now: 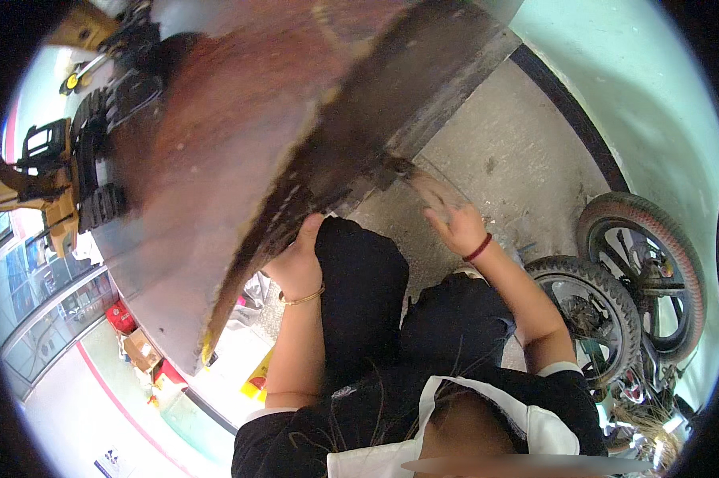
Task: The person sits on the floor sorting small metal parts from a plastic bag into a jar. They then move to a wooden cabinet, pick up a hammer, and hammer a nail into the underside of the cabinet's side panel.
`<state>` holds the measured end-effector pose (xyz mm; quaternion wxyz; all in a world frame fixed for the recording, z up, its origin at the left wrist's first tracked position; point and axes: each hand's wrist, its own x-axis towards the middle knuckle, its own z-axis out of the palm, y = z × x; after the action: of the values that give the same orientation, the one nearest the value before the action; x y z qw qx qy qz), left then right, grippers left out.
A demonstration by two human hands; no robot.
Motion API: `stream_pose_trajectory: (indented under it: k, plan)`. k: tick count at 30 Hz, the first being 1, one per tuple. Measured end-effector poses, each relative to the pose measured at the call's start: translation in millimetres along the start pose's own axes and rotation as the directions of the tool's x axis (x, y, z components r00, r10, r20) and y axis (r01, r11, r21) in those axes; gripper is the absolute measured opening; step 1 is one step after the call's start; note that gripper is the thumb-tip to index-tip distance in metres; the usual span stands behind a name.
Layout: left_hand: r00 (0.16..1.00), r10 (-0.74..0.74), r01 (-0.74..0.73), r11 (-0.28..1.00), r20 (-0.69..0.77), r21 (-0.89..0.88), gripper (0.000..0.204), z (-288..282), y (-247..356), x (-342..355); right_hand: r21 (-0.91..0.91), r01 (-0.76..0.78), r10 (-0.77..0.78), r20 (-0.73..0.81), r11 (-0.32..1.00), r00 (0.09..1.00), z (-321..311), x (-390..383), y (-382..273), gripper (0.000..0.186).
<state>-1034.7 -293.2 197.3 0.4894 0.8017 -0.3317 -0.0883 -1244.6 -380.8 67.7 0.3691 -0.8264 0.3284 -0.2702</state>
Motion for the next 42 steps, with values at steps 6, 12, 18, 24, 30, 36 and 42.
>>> stream_pose_trajectory:
  k: [6, 12, 18, 24, 30, 36, 42]
  plan:
    - [0.874, 0.372, -0.477, 0.523, 0.314, 0.707, 0.058, -14.8, -29.3, -5.6, -0.109, -0.2, 0.22, 0.21, 0.974, 0.953, -3.3, 19.0, -31.1, 0.042]
    - [0.989, 0.118, -0.144, 0.902, 0.09, 0.406, 0.057, -4.8, -9.7, -3.5, -0.156, -0.202, 0.235, 0.238, 0.967, 0.942, 8.9, 16.2, -23.9, 0.04]
    - [0.997, 0.033, -0.059, 0.922, 0.074, 0.383, 0.055, -10.5, -27.2, -3.5, -0.161, -0.234, 0.268, 0.239, 0.959, 0.933, 4.1, 25.6, -43.1, 0.036]
    - [0.995, 0.048, -0.066, 0.978, 0.092, 0.2, 0.043, -9.5, -11.8, -1.6, -0.199, -0.246, 0.293, 0.261, 0.949, 0.92, -1.0, 33.3, -47.2, 0.034]
    - [0.999, 0.026, -0.027, 0.999, 0.024, 0.04, 0.042, -0.3, 5.2, 1.2, -0.21, -0.219, 0.278, 0.317, 0.953, 0.907, -3.8, 32.6, -46.7, 0.034]
    - [0.999, -0.042, 0.041, 0.998, -0.019, -0.04, 0.051, -1.7, -8.3, 1.4, -0.173, -0.246, 0.288, 0.294, 0.954, 0.911, 4.6, 31.0, -34.4, 0.037]
    - [0.994, -0.105, 0.106, 0.994, -0.019, 0.018, 0.052, 3.2, 8.8, -1.2, -0.181, -0.273, 0.315, 0.271, 0.945, 0.91, 3.8, 21.0, -23.4, 0.038]
